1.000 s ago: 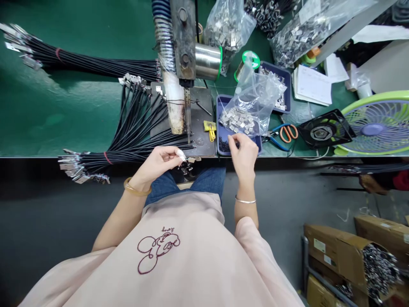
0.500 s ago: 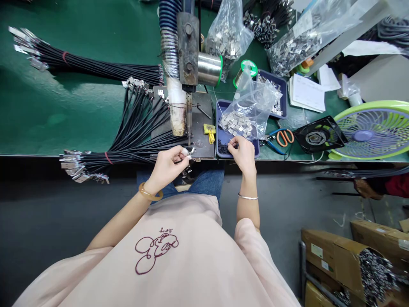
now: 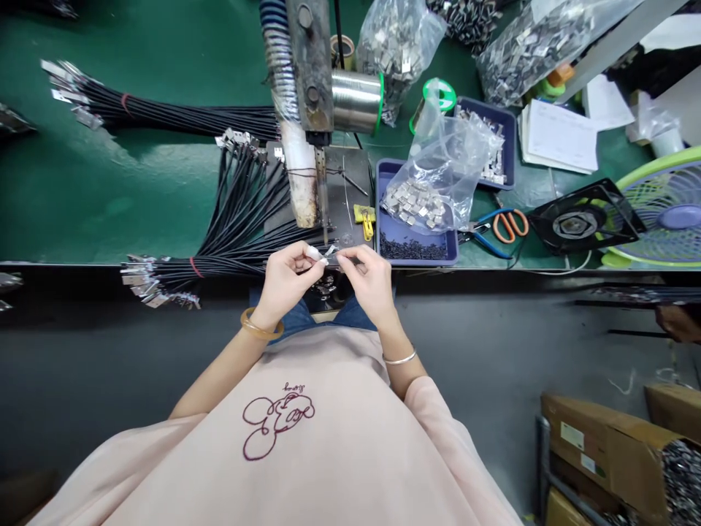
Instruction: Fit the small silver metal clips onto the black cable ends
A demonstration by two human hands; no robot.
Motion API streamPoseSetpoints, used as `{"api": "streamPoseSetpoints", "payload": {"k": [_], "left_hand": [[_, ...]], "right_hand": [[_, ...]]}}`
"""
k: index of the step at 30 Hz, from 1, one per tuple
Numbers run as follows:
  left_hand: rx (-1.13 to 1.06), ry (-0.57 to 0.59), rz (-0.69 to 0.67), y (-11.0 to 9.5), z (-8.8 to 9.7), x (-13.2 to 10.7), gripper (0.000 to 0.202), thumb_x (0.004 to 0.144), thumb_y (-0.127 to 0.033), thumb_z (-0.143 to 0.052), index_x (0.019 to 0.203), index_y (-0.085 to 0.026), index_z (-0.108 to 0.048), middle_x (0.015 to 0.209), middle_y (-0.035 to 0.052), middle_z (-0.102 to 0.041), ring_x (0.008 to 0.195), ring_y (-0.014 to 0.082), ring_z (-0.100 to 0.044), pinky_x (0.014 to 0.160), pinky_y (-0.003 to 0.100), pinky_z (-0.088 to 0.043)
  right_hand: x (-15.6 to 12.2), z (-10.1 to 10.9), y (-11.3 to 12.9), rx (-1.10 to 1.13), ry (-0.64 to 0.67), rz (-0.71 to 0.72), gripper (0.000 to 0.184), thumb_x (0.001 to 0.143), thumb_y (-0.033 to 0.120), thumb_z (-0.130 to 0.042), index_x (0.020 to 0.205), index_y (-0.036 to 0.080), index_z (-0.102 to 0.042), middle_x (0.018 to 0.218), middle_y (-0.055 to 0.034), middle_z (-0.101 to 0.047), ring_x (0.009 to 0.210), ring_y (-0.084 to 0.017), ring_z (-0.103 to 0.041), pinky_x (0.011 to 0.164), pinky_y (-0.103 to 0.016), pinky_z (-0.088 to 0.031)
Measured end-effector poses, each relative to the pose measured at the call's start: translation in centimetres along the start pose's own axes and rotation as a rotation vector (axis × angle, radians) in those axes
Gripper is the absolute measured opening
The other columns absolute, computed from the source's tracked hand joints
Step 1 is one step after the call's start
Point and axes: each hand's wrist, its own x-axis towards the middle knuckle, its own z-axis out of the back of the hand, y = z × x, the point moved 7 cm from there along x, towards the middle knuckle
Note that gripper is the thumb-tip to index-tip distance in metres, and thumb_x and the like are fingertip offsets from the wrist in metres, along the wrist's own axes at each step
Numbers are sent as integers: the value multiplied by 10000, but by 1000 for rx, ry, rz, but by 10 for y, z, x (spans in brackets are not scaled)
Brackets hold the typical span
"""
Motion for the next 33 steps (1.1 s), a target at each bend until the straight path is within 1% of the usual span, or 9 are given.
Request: {"api": "streamPoseSetpoints", "payload": {"k": [2, 7, 12, 18, 23, 26, 29, 31, 33], "left_hand": [[28, -7, -5, 0, -1, -2, 130, 765, -226, -668, 733, -176, -552, 659, -38, -558, 567, 73, -514, 583, 200, -417], [81, -9, -9, -2, -2, -3, 127, 769, -220, -651, 721, -183, -540, 635, -43, -537, 580, 83, -513, 593, 203, -420], [102, 12, -7, -1, -2, -3, 132, 770, -221, -646, 711, -187, -534, 631, -41, -534, 567, 84, -501, 580, 207, -409], [89, 19, -4, 1, -3, -4, 125, 764, -215, -652, 712, -187, -542, 623, -41, -537, 558, 84, -494, 561, 203, -391], [112, 34, -22, -3, -3, -5, 134, 767, -202, -649, 699, -181, -536, 587, -52, -495, 520, 71, -444, 516, 198, -338], [119, 93, -40, -7, -3, -5, 120, 785, -216, -651, 712, -169, -568, 614, -34, -539, 535, 78, -474, 520, 202, -362], [97, 140, -73, -12, 1, -4, 106, 810, -249, -667, 765, -157, -640, 712, 11, -642, 623, 111, -568, 581, 215, -444], [96, 157, -95, -15, 4, -4, 113, 818, -261, -685, 785, -153, -677, 747, 29, -675, 668, 129, -601, 621, 226, -478], [77, 174, -103, -16, 6, -3, 112, 822, -261, -696, 789, -154, -699, 755, 37, -690, 687, 134, -615, 641, 229, -493]], "right_hand": [[0, -2, 1, -43, -8, 47, 207, 944, 363, -612, 839, 201, -690, 837, -13, -673, 740, -122, -619, 639, -237, -478], [0, -6, 0, -131, 27, 72, 279, 990, 389, -537, 808, 209, -649, 805, -11, -650, 743, -131, -612, 676, -249, -475], [-2, -8, 1, -119, 27, 81, 283, 988, 399, -541, 794, 215, -632, 795, -3, -637, 728, -129, -598, 676, -252, -460], [-2, -9, 4, -189, 23, 96, 308, 993, 401, -525, 767, 213, -621, 781, -6, -642, 710, -133, -576, 689, -268, -445], [-5, -10, 8, -240, -40, 126, 328, 983, 395, -552, 717, 206, -593, 701, 19, -560, 623, -110, -480, 637, -272, -385], [-6, -11, 10, -264, -56, 138, 394, 979, 428, -552, 657, 201, -565, 644, 30, -503, 592, -102, -435, 622, -276, -365], [-3, -8, 5, -207, -56, 55, 430, 951, 505, -570, 651, 198, -590, 623, 28, -529, 581, -100, -449, 602, -268, -380], [0, -6, -4, -72, -28, -42, 410, 913, 550, -606, 711, 195, -639, 652, 20, -600, 598, -106, -515, 599, -256, -425], [2, -8, -11, 76, 38, -109, 390, 878, 571, -641, 784, 193, -672, 712, 7, -663, 640, -120, -587, 614, -254, -479]]}}
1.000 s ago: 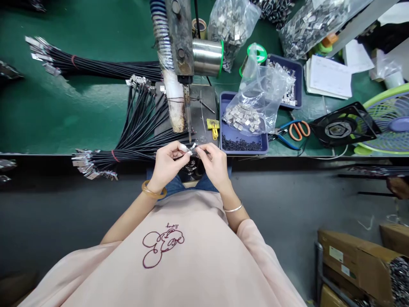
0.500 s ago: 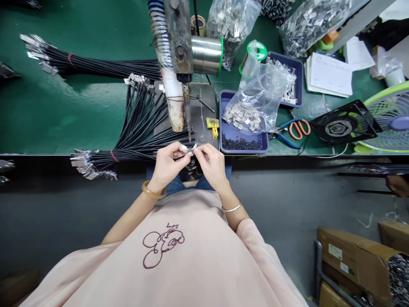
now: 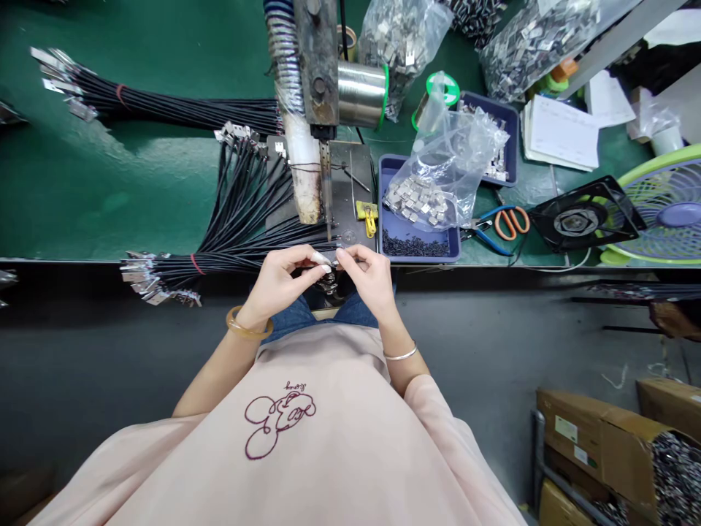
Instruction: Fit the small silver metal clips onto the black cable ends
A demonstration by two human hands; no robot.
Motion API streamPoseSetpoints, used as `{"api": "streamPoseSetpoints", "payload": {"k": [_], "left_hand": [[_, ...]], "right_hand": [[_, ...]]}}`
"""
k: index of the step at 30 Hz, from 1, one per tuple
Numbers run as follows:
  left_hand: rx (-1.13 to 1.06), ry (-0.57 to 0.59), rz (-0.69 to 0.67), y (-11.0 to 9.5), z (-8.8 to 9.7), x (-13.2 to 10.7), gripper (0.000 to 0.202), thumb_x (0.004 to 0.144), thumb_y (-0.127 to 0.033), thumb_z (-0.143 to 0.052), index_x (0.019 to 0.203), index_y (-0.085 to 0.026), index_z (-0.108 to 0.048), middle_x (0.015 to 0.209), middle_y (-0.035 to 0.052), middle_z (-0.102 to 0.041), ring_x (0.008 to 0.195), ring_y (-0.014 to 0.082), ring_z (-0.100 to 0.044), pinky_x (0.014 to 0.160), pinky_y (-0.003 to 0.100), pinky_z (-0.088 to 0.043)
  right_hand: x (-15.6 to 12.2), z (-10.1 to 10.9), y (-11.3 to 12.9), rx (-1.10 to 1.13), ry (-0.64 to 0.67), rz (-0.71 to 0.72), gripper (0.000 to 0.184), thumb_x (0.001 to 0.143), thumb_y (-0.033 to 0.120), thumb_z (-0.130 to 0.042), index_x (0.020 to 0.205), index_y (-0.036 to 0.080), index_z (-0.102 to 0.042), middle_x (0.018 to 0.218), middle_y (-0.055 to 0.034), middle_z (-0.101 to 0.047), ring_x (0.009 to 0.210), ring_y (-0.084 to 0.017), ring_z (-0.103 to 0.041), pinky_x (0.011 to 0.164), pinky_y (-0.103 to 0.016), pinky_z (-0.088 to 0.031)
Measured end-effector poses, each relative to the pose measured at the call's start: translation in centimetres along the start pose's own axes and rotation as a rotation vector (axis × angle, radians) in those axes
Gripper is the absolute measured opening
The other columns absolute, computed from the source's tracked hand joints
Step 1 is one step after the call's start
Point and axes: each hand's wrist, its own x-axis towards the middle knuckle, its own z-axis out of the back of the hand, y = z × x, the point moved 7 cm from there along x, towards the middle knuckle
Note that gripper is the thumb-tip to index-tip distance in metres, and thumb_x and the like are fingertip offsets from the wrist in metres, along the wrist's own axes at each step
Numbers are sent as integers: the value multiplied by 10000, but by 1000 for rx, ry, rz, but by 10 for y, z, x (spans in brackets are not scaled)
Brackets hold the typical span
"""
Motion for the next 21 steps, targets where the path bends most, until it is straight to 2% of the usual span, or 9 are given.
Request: {"api": "streamPoseSetpoints", "payload": {"k": [3, 6, 9, 12, 14, 17, 21], "left_hand": [[-132, 15, 59, 4, 1, 0, 122, 831, -269, -694, 806, -151, -709, 698, 27, -681, 602, 112, -594, 563, 209, -472], [-258, -8, 155, 11, 0, 1, 146, 805, -282, -718, 819, -137, -715, 627, 6, -653, 511, 85, -544, 500, 194, -443], [-290, -68, 165, 12, -2, 1, 154, 766, -277, -747, 807, -130, -727, 682, 17, -680, 577, 95, -582, 567, 204, -482], [-256, -121, 121, 9, -4, 3, 119, 772, -248, -721, 745, -134, -701, 688, 9, -665, 609, 91, -577, 597, 202, -471], [-221, -149, 97, 8, -5, 4, 109, 777, -224, -704, 716, -139, -674, 667, -5, -636, 597, 81, -550, 587, 194, -446], [-196, -180, 91, 8, -5, 6, 111, 785, -223, -690, 712, -148, -653, 673, -10, -630, 596, 80, -540, 579, 192, -434], [-202, -206, 94, 9, -4, 9, 115, 778, -236, -689, 714, -149, -649, 679, -6, -642, 595, 85, -552, 570, 191, -433]], "right_hand": [[-1, -1, 0, 44, 32, 21, 330, 870, 534, -669, 863, 204, -690, 796, -9, -696, 662, -127, -614, 606, -260, -505], [-10, 5, 14, -155, -82, 185, 213, 915, 426, -650, 922, 226, -722, 886, -30, -714, 631, -115, -574, 603, -279, -489], [-20, 10, 29, -293, -176, 326, 178, 930, 376, -638, 899, 238, -746, 839, -26, -709, 600, -117, -544, 599, -299, -467], [-23, 23, 32, -187, -285, 300, 240, 969, 414, -543, 949, 242, -709, 633, 15, -589, 525, -125, -503, 522, -294, -421], [-23, 32, 30, -75, -357, 254, 227, 983, 414, -496, 1067, 253, -632, 612, 37, -558, 483, -119, -494, 483, -281, -416], [-23, 33, 28, -33, -363, 206, 179, 990, 374, -513, 1132, 269, -548, 800, 14, -699, 478, -92, -561, 503, -265, -494], [-22, 17, 30, -147, -271, 270, 107, 976, 334, -571, 977, 236, -614, 986, -26, -757, 699, -124, -736, 720, -290, -635]]}}
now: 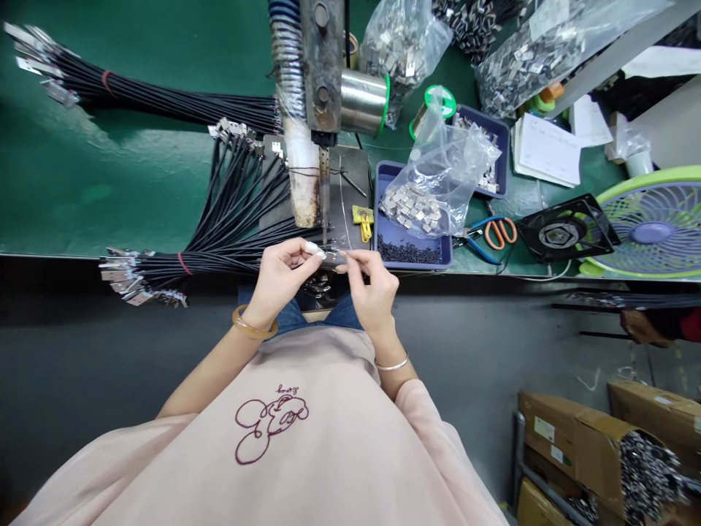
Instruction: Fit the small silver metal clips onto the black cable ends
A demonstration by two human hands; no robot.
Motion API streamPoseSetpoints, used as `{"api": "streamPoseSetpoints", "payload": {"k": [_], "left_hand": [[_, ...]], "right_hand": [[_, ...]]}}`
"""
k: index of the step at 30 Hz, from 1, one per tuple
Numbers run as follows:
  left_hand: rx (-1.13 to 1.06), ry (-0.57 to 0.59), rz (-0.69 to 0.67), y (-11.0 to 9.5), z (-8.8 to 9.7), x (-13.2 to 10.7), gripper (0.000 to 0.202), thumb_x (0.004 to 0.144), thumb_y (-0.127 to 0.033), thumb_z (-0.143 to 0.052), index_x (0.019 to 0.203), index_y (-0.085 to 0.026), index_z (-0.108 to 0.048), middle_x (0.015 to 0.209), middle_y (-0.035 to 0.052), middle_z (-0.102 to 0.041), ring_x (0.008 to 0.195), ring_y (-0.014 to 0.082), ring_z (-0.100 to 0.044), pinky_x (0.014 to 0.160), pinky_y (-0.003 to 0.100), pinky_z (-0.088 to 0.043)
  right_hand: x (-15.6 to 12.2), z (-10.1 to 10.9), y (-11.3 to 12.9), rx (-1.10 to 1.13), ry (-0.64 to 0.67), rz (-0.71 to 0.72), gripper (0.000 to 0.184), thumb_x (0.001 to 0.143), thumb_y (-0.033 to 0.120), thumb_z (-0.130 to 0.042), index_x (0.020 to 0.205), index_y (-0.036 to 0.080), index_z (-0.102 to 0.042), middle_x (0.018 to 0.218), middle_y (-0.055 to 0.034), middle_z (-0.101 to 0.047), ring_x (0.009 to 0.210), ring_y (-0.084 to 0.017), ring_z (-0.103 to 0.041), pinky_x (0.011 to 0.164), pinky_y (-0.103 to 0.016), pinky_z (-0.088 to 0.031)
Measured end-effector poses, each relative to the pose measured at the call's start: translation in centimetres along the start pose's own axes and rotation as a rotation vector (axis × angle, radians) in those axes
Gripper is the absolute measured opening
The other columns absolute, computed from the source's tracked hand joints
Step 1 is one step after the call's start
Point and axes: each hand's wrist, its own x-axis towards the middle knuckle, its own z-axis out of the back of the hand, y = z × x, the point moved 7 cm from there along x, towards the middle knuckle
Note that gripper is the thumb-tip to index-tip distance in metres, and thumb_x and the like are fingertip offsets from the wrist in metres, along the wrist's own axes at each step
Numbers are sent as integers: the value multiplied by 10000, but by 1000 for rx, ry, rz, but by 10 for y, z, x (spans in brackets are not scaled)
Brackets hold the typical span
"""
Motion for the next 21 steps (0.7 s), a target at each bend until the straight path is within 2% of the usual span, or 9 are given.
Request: {"api": "streamPoseSetpoints", "payload": {"k": [3, 6, 10, 15, 17, 19, 21], "left_hand": [[-9, -15, 0, 1, -1, 1, 105, 759, -236, -693, 721, -149, -649, 680, -6, -644, 590, 88, -557, 576, 196, -441], [2, -35, -7, 2, -1, 2, 99, 740, -218, -689, 699, -151, -630, 653, -18, -613, 570, 82, -530, 568, 197, -423], [29, -71, -36, -2, -2, 2, 121, 733, -203, -671, 651, -154, -598, 609, -32, -557, 555, 73, -478, 552, 192, -385], [23, -96, -25, -2, -2, 2, 137, 732, -220, -669, 650, -158, -578, 596, -37, -527, 534, 68, -444, 526, 192, -356], [23, -101, -20, -1, -1, 2, 142, 733, -223, -668, 651, -159, -571, 593, -39, -521, 533, 67, -443, 528, 192, -354], [26, -104, -20, -1, -1, 1, 142, 734, -222, -664, 652, -159, -566, 596, -40, -521, 540, 68, -450, 538, 193, -360], [32, -105, -25, -1, -2, 1, 134, 735, -220, -660, 657, -158, -571, 597, -40, -524, 546, 69, -459, 547, 194, -369]], "right_hand": [[-1, -12, 1, -8, 34, 82, 100, 959, 298, -601, 924, 219, -653, 1035, -35, -759, 768, -129, -755, 730, -271, -659], [1, -17, -3, 36, 28, 87, 92, 954, 280, -608, 916, 222, -668, 1006, -23, -762, 791, -130, -762, 723, -256, -664], [5, -11, -6, 20, 55, 43, 102, 948, 301, -623, 1003, 234, -676, 1135, -31, -756, 688, -111, -752, 691, -258, -647], [2, -2, -4, -113, 150, 43, 236, 901, 312, -690, 1124, 240, -661, 1025, -21, -777, 793, -156, -767, 826, -312, -635], [0, 0, -4, -137, 172, 39, 175, 895, 287, -695, 1061, 235, -676, 937, -4, -774, 789, -153, -757, 803, -300, -631], [-2, 2, -3, -157, 156, 38, 35, 909, 249, -671, 932, 228, -688, 839, 14, -753, 741, -139, -737, 759, -280, -622], [-1, 4, -2, -155, 105, 42, 75, 922, 224, -648, 851, 225, -675, 786, 22, -730, 714, -129, -722, 730, -269, -614]]}}
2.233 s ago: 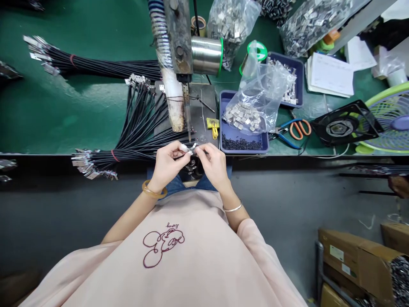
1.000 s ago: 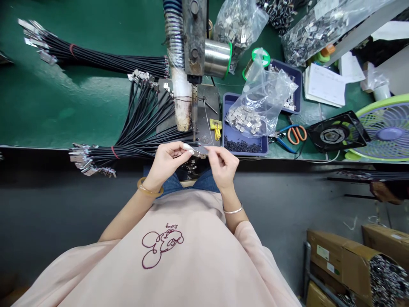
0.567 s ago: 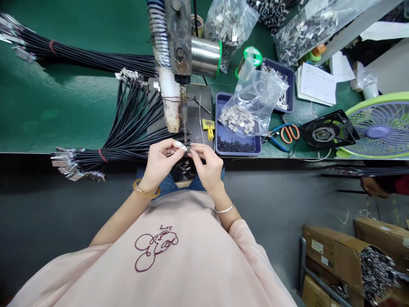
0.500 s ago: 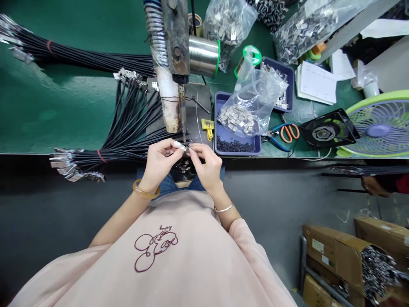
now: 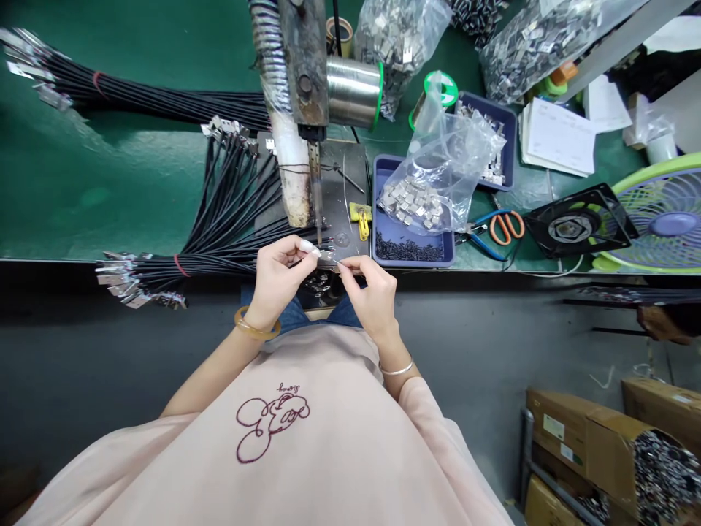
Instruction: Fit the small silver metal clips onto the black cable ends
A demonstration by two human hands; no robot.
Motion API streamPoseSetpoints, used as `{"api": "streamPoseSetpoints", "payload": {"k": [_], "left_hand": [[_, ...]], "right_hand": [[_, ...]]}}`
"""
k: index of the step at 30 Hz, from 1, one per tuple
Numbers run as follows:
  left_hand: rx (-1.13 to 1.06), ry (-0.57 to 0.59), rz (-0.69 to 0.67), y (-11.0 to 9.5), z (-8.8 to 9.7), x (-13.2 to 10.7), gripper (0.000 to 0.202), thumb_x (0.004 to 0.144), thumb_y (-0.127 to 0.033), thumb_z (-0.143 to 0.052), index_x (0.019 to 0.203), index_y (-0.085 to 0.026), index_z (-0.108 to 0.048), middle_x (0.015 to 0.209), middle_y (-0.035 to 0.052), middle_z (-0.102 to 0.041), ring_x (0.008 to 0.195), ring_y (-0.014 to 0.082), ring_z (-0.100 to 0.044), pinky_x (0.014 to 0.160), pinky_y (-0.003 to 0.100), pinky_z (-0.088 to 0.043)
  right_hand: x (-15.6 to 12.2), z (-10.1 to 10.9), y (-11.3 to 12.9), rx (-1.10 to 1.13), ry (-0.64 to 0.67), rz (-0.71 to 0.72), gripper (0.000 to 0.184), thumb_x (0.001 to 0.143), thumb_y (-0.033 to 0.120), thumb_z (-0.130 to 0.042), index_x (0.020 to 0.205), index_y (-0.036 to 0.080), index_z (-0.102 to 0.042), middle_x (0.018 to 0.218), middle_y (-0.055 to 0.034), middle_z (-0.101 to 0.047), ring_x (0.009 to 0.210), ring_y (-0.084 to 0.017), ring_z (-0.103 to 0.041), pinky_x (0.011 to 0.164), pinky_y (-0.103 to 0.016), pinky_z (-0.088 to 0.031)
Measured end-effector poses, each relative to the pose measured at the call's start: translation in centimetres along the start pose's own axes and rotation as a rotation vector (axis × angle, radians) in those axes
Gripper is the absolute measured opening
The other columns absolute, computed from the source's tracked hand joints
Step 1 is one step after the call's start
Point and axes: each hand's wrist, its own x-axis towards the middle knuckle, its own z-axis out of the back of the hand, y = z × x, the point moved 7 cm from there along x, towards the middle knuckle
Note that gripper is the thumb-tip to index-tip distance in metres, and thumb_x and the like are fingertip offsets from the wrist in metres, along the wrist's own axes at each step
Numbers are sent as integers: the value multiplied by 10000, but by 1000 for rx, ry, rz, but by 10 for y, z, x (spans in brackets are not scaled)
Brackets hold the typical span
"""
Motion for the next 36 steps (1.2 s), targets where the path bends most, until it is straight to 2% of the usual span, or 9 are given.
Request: {"api": "streamPoseSetpoints", "payload": {"k": [4, 8, 13, 27, 31, 33, 36], "left_hand": [[21, -11, -12, 0, -1, -1, 113, 736, -211, -654, 663, -159, -585, 596, -41, -527, 553, 73, -474, 558, 196, -386], [49, -38, -26, 0, -1, -2, 98, 739, -196, -652, 668, -161, -593, 592, -45, -520, 554, 70, -468, 556, 185, -396], [79, -62, -36, -2, -1, -2, 76, 740, -181, -648, 682, -164, -604, 602, -42, -534, 561, 71, -473, 551, 175, -408], [105, -67, -51, -5, 0, -3, 103, 746, -166, -643, 676, -180, -568, 588, -54, -475, 554, 74, -430, 553, 196, -365], [120, -39, -33, -2, -1, -4, 127, 761, -168, -632, 661, -181, -553, 584, -54, -466, 548, 77, -420, 565, 214, -360], [131, -36, -31, -1, -1, -5, 123, 763, -173, -632, 664, -183, -559, 581, -53, -461, 545, 80, -413, 561, 219, -353], [142, -37, -36, -2, -1, -7, 117, 760, -167, -635, 666, -183, -568, 578, -54, -454, 542, 79, -394, 546, 218, -332]], "right_hand": [[4, 0, 4, 53, -92, 36, 74, 944, 227, -618, 880, 229, -657, 853, 3, -714, 727, -120, -716, 691, -259, -623], [10, -13, 5, 106, -43, 73, 88, 963, 250, -589, 917, 230, -661, 1013, -35, -715, 788, -120, -710, 680, -261, -654], [14, -19, 7, 135, -38, 130, 80, 952, 199, -604, 914, 226, -669, 919, -13, -713, 823, -117, -705, 705, -239, -649], [16, -18, 17, 49, -39, 246, 90, 928, 153, -626, 903, 214, -687, 904, -22, -741, 838, -129, -711, 720, -255, -626], [13, -16, 10, 89, -15, 152, 88, 944, 217, -614, 894, 231, -685, 972, -32, -762, 868, -149, -738, 728, -279, -640], [11, -12, 4, 129, -33, 42, 90, 953, 288, -607, 915, 240, -672, 963, -20, -765, 721, -133, -733, 638, -274, -631], [5, 3, -1, 175, -136, -69, 142, 953, 390, -603, 931, 250, -623, 725, 36, -706, 472, -99, -632, 455, -245, -528]]}}
